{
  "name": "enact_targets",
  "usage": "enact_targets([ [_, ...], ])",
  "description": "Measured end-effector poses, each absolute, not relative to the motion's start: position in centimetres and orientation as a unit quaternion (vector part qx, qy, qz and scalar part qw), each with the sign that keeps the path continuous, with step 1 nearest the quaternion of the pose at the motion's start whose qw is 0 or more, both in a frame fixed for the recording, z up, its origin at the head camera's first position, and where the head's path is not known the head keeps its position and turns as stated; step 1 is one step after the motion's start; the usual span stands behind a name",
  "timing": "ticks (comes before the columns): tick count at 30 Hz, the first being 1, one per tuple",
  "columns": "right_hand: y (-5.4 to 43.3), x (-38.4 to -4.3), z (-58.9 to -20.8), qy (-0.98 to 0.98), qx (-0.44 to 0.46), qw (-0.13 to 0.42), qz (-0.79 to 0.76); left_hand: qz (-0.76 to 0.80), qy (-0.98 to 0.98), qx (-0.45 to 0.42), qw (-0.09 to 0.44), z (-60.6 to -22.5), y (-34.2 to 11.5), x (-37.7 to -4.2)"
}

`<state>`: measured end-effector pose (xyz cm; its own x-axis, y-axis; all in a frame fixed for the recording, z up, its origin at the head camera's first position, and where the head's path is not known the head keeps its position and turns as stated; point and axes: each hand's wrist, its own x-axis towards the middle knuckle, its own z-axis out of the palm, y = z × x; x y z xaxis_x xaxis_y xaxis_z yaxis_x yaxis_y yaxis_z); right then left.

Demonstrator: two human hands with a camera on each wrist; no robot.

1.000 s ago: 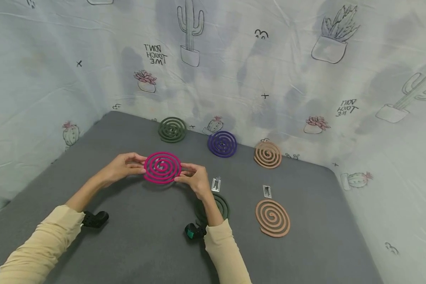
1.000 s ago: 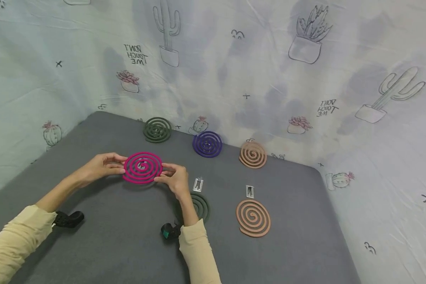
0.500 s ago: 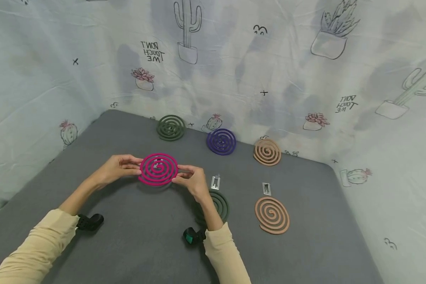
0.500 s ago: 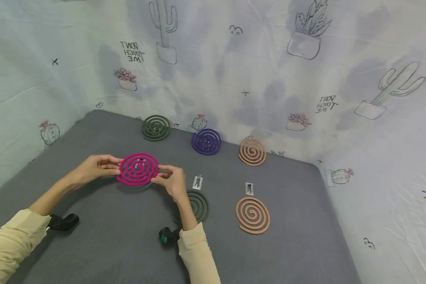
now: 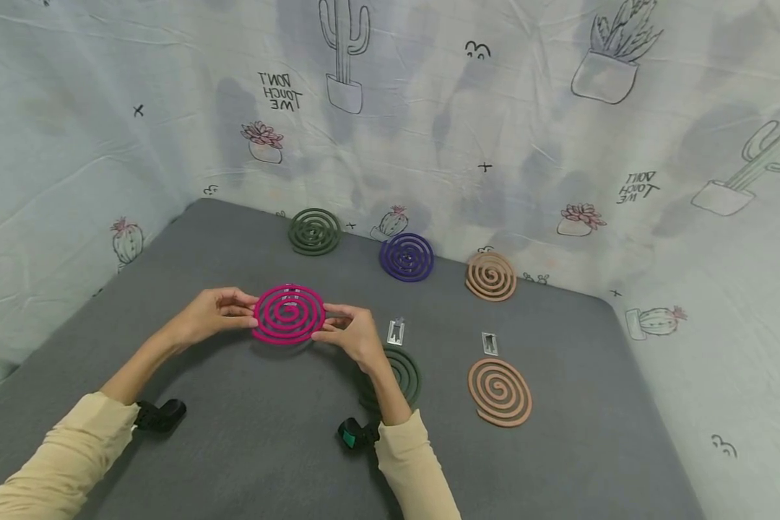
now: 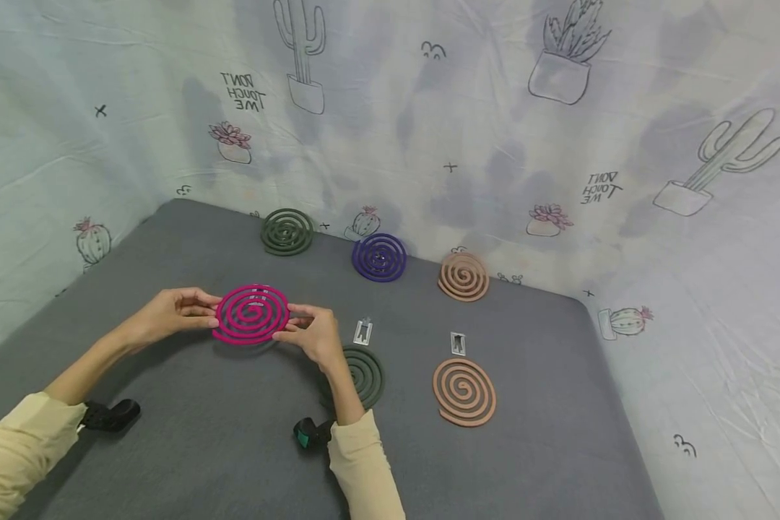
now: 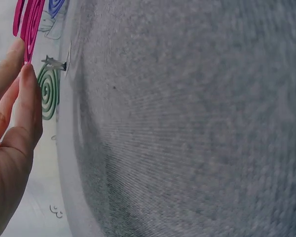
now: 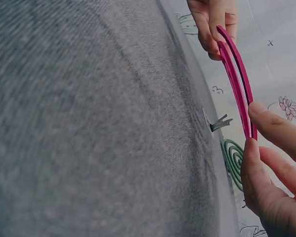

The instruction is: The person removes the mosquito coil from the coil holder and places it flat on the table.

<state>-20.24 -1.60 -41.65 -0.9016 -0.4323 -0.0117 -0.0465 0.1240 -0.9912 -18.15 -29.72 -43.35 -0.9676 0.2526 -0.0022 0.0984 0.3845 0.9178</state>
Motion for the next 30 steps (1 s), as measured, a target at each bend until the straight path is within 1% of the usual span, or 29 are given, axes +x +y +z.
enact_targets([
  [2,-1.5,-19.8,-41.1,0.738,-0.16,0.152,-0.638,0.54,0.831,0.111,0.072,-43.4,-29.6,-18.1],
  [11,-1.4,-19.5,-41.0,0.747,-0.151,0.145,-0.631,0.498,0.853,0.131,0.08,-43.1,-29.0,-17.8],
  [21,-1.4,-18.8,-40.8,0.757,-0.158,0.134,-0.62,0.529,0.834,0.129,0.087,-43.6,-29.1,-17.5],
  [24,-1.5,-18.8,-41.2,0.762,-0.151,0.139,-0.615,0.525,0.837,0.13,0.086,-43.7,-29.3,-17.4],
  [30,-1.6,-19.6,-43.7,0.763,-0.147,0.136,-0.615,0.518,0.84,0.138,0.082,-43.7,-29.3,-17.2],
])
